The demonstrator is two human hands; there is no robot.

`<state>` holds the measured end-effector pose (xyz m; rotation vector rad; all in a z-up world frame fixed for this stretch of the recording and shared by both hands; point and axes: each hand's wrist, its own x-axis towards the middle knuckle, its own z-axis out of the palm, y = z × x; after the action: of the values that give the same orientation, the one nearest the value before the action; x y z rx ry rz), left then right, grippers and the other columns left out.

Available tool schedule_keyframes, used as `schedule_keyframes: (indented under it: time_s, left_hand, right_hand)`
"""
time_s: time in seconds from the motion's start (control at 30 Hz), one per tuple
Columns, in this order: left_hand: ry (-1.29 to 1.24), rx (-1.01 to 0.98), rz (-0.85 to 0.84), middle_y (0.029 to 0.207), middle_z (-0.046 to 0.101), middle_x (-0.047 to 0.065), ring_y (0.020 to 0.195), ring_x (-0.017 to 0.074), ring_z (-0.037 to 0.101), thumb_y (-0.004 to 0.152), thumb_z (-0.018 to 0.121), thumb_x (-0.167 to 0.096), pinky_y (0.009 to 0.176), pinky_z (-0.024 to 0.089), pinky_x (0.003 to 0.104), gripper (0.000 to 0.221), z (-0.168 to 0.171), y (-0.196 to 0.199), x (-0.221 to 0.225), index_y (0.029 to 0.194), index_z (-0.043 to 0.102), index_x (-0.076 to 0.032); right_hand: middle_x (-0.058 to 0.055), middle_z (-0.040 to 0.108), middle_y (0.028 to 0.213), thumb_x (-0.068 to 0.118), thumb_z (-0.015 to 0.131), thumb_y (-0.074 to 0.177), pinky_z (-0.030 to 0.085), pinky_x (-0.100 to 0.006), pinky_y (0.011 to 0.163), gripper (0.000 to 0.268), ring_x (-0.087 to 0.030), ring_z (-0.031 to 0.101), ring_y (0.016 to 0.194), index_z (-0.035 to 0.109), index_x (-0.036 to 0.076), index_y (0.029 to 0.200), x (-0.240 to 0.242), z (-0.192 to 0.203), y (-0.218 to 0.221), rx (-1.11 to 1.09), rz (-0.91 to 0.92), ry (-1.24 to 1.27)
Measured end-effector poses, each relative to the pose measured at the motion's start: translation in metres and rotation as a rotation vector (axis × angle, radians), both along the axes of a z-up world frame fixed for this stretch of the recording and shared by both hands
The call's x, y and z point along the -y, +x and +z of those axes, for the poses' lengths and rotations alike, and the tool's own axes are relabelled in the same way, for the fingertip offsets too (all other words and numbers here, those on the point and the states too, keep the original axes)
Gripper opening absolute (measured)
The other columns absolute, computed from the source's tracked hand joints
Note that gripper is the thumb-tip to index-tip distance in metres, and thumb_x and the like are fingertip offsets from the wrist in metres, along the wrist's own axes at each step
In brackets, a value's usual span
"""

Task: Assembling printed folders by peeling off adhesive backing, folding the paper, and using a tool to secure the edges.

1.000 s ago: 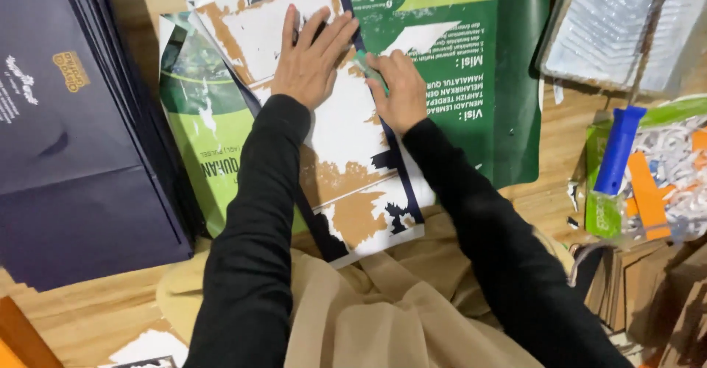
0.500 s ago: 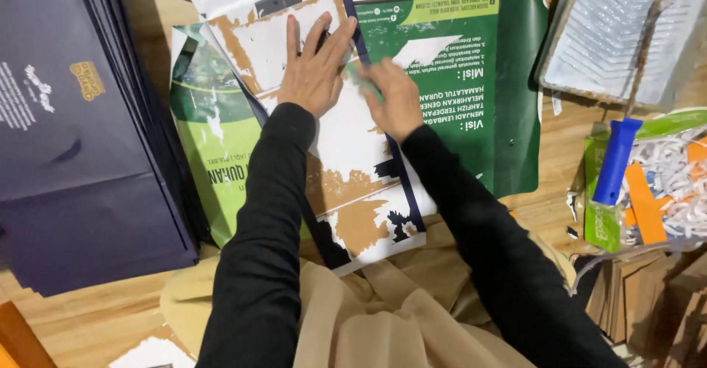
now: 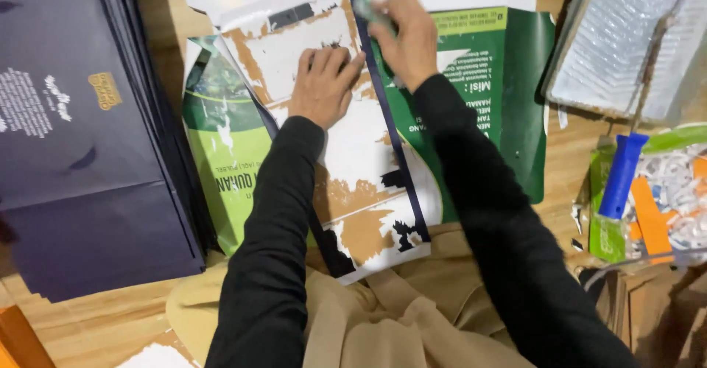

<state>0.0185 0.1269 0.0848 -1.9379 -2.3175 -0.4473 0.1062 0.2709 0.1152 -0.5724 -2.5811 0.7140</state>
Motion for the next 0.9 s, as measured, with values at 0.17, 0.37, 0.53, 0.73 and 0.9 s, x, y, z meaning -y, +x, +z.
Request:
schedule_keyframes:
  time_s: [0.17, 0.37, 0.53, 0.73, 0.9]
  left_hand:
    - [0.06, 0.04, 0.02, 0.105, 0.047, 0.008, 0.095, 0.0232, 0.041, 0.075, 0.059, -0.019, 0.088, 0.029, 0.036, 0.034, 0.011, -0.001, 0.001, 0.105, 0.048, -0.009]
    - [0.123, 0.057, 0.071, 0.103, 0.047, 0.01, 0.093, 0.0248, 0.041, 0.07, 0.056, -0.016, 0.086, 0.031, 0.037, 0.026, 0.015, -0.001, -0.001, 0.092, 0.045, -0.008]
    - [-0.027, 0.1, 0.032, 0.125, 0.033, 0.007, 0.113, 0.0276, 0.033, 0.081, 0.059, -0.014, 0.097, 0.019, 0.044, 0.046, 0.007, -0.003, -0.005, 0.12, 0.033, -0.015]
    - [-0.001, -0.253, -0.071, 0.148, 0.025, -0.003, 0.135, 0.0197, 0.015, 0.087, 0.053, -0.025, 0.112, 0.002, 0.043, 0.054, -0.022, -0.005, -0.003, 0.139, 0.04, -0.025]
    - [-0.053, -0.442, -0.019, 0.148, 0.023, -0.003, 0.136, 0.0232, 0.009, 0.086, 0.051, -0.029, 0.111, -0.008, 0.05, 0.058, -0.034, 0.01, -0.004, 0.141, 0.033, -0.027]
  right_hand:
    - [-0.005, 0.052, 0.082, 0.004, 0.069, 0.067, 0.043, -0.03, 0.067, 0.031, -0.023, 0.053, 0.073, 0.057, 0.007, 0.095, 0.008, 0.008, -0.01, -0.02, 0.024, 0.022]
    - [-0.007, 0.049, 0.081, 0.001, 0.062, 0.07, 0.042, -0.031, 0.063, 0.023, -0.023, 0.05, 0.07, 0.055, 0.005, 0.091, 0.02, 0.011, -0.007, -0.119, -0.022, -0.039]
    - [-0.008, 0.053, 0.081, -0.002, 0.064, 0.067, 0.042, -0.029, 0.064, 0.028, -0.022, 0.049, 0.069, 0.059, 0.002, 0.095, 0.044, 0.015, 0.051, -0.032, -0.059, -0.191]
    - [-0.006, 0.055, 0.082, 0.008, 0.066, 0.07, 0.041, -0.029, 0.06, 0.027, -0.02, 0.048, 0.065, 0.063, 0.004, 0.097, 0.072, 0.016, 0.106, 0.082, -0.067, -0.266]
    - [-0.005, 0.059, 0.086, 0.009, 0.067, 0.068, 0.044, -0.03, 0.067, 0.029, -0.023, 0.055, 0.073, 0.061, 0.007, 0.096, 0.083, 0.03, 0.128, 0.292, 0.048, -0.289]
